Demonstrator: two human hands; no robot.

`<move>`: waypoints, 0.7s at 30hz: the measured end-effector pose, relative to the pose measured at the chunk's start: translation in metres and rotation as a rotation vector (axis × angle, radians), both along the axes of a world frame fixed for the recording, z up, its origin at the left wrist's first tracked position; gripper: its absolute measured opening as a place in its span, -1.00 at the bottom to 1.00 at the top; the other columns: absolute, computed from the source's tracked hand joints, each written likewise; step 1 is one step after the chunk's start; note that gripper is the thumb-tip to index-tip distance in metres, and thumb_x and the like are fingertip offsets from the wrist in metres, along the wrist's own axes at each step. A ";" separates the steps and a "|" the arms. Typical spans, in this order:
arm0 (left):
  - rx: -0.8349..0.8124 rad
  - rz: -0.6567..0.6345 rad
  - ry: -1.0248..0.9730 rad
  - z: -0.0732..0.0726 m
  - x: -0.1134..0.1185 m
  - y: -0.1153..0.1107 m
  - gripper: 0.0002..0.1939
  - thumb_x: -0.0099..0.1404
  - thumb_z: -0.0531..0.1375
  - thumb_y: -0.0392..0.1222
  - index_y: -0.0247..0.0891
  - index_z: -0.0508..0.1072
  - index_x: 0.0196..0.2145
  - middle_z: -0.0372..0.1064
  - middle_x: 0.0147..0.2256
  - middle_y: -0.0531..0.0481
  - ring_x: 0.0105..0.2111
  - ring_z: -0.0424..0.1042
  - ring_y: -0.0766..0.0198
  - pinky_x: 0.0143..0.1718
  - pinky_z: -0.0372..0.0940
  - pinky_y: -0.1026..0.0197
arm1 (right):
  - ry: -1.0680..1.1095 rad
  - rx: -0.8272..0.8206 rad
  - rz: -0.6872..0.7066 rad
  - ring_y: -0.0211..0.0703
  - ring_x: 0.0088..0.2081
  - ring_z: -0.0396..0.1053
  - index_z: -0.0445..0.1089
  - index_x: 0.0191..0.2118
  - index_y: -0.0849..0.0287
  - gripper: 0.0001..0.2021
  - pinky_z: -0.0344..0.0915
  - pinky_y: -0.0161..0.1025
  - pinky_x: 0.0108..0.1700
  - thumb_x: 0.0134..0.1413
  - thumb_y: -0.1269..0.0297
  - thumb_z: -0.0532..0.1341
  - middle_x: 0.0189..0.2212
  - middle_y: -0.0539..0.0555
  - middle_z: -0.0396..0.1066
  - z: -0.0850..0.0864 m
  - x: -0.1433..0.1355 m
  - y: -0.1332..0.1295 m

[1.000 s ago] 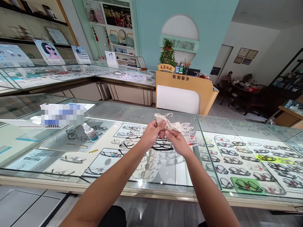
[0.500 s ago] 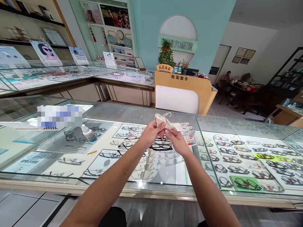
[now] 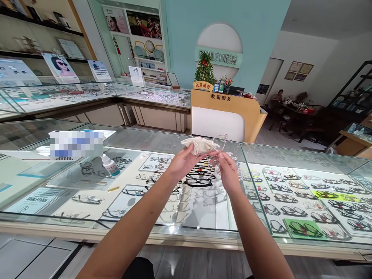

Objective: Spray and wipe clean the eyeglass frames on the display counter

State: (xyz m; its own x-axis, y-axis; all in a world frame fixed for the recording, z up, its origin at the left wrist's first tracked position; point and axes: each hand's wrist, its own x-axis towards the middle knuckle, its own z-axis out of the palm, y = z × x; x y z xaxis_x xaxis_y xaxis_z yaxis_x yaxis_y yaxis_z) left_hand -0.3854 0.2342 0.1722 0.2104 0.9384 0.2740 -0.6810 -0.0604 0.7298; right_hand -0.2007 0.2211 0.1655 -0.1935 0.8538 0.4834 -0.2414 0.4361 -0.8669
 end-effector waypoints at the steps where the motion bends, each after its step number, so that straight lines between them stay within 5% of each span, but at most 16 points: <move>1: 0.020 -0.039 0.019 -0.001 0.001 -0.001 -0.68 0.42 0.31 -0.08 -0.18 0.56 0.08 0.55 0.12 -0.13 0.24 0.43 -0.02 0.29 0.25 -0.10 | 0.036 -0.015 0.028 -0.06 -0.16 0.41 0.63 -0.15 0.04 -0.62 0.34 -0.17 -0.15 0.37 -0.11 0.20 -0.06 0.10 0.55 0.000 0.001 0.001; 5: 0.082 -0.139 0.103 -0.007 0.007 -0.005 -0.63 0.35 0.30 -0.26 -0.19 0.58 0.10 0.53 0.16 -0.17 0.31 0.36 -0.13 0.33 0.16 -0.20 | 0.073 -0.056 0.140 -0.02 -0.08 0.48 0.64 -0.12 -0.01 -0.65 0.39 -0.18 -0.22 0.35 -0.11 0.23 0.11 0.10 0.53 0.000 0.002 0.002; 9: 0.119 -0.179 0.151 -0.006 0.006 -0.007 -0.62 0.33 0.34 -0.04 -0.27 0.62 0.03 0.56 0.11 -0.27 0.22 0.43 -0.23 0.19 0.28 -0.18 | -0.011 -0.019 0.168 0.03 0.01 0.49 0.65 -0.09 -0.03 -0.65 0.45 -0.14 -0.16 0.37 -0.12 0.22 0.12 0.09 0.52 0.000 0.000 0.001; 11: 0.094 -0.159 0.164 -0.005 0.004 -0.009 -0.53 0.37 0.30 0.10 -0.28 0.62 0.06 0.60 0.03 -0.26 0.15 0.49 -0.18 0.13 0.32 -0.11 | -0.053 0.026 0.137 0.02 0.00 0.49 0.66 -0.09 -0.03 -0.64 0.45 -0.10 -0.04 0.39 -0.12 0.21 0.04 0.09 0.54 0.000 -0.001 0.000; 14: 0.033 -0.098 0.190 -0.002 0.002 -0.010 -0.50 0.39 0.29 0.05 -0.28 0.57 0.16 0.64 -0.10 -0.19 0.05 0.54 -0.06 0.05 0.35 0.01 | -0.079 0.085 0.065 0.00 -0.01 0.47 0.66 -0.11 -0.03 -0.64 0.39 -0.04 0.12 0.39 -0.11 0.20 -0.10 0.08 0.55 0.000 -0.001 0.000; 21: 0.013 0.024 0.295 -0.004 0.005 -0.011 -0.56 0.29 0.42 0.06 -0.18 0.56 0.04 0.62 -0.10 -0.10 -0.02 0.56 0.07 -0.16 0.34 0.20 | -0.110 0.214 0.002 0.02 0.11 0.42 0.66 -0.08 -0.05 -0.67 0.34 -0.01 0.19 0.45 -0.02 0.16 -0.06 0.11 0.51 0.000 -0.001 0.001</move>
